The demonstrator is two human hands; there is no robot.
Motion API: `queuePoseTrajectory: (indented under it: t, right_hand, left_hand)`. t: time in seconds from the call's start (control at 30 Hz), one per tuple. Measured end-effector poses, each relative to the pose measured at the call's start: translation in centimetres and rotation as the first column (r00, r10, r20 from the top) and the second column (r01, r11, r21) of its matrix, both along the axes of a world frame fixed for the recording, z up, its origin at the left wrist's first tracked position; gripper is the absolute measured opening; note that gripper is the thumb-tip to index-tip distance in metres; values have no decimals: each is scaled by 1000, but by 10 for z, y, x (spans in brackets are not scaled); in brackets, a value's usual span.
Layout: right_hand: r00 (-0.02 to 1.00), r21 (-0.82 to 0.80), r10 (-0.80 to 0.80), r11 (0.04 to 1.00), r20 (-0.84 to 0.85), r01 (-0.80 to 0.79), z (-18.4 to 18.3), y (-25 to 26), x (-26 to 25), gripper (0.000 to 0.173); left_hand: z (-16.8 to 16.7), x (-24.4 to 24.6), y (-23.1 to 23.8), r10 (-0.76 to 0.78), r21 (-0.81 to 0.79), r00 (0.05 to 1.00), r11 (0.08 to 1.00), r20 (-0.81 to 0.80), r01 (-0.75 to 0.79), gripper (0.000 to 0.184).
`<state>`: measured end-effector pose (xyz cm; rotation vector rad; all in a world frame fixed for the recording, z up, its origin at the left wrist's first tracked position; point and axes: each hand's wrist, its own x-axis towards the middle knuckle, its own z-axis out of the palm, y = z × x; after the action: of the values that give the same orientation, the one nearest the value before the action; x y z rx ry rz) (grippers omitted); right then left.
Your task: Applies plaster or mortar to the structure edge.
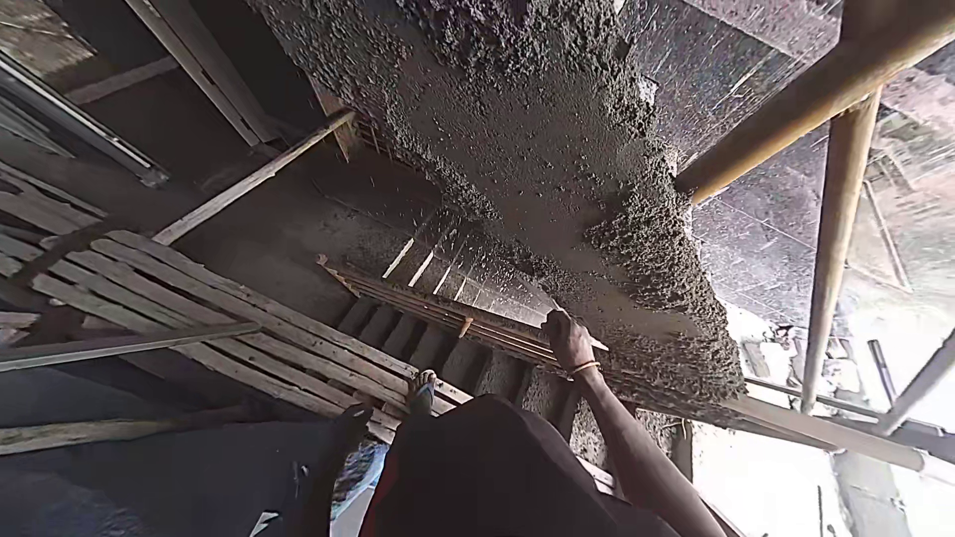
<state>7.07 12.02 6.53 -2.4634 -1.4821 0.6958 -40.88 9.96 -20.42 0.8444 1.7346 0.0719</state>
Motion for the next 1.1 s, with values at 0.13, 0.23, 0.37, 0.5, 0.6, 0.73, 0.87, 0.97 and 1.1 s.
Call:
queuePoseTrajectory:
  t: [0.13, 0.23, 0.37, 0.5, 0.6, 0.73, 0.87, 0.97, 1.1]
  right_hand:
    - [994, -43, 1, 999, -106, -5, -8, 43, 1, 33]
    - [988, 27, -1, 1000, -152, 5, 14, 44, 26, 30]
    - [995, 245, -27, 968, -92, 49, 44, 7, 27, 28]
    - [998, 98, -64, 993, 14, 62, 32, -5, 11, 29]
    - [999, -172, -27, 985, 34, 32, -10, 3, 7, 34]
    - [995, -142, -91, 985, 44, 96, -22, 11, 28, 34]
    - [988, 64, -154, 986, 23, 153, 9, -16, 42, 32]
    - [983, 175, -179, 970, 49, 168, 1, -37, 42, 29]
    - [984, -82, -135, 986, 114, 144, -32, -45, 48, 35]
  left_hand:
    - [52, 12, 20, 39, 41, 991, 998, 128, -45, 40]
    - [72, 20, 26, 24, 54, 985, 998, 171, -34, 40]
    - [50, 15, 13, -74, 61, 975, 996, 208, 63, 43]
    - [29, 20, -1, 0, -68, 985, 998, 171, 12, 45]
    - [21, 23, -8, 10, -101, 987, 995, 158, 6, 45]
    - [39, 29, -1, 0, -76, 987, 997, 158, 12, 43]
    - [71, 36, 13, 73, -93, 989, 994, 132, -61, 43]
    - [86, 43, 14, 136, -77, 983, 989, 123, -127, 41]
    - [60, 38, 7, 69, -60, 993, 996, 96, -63, 46]
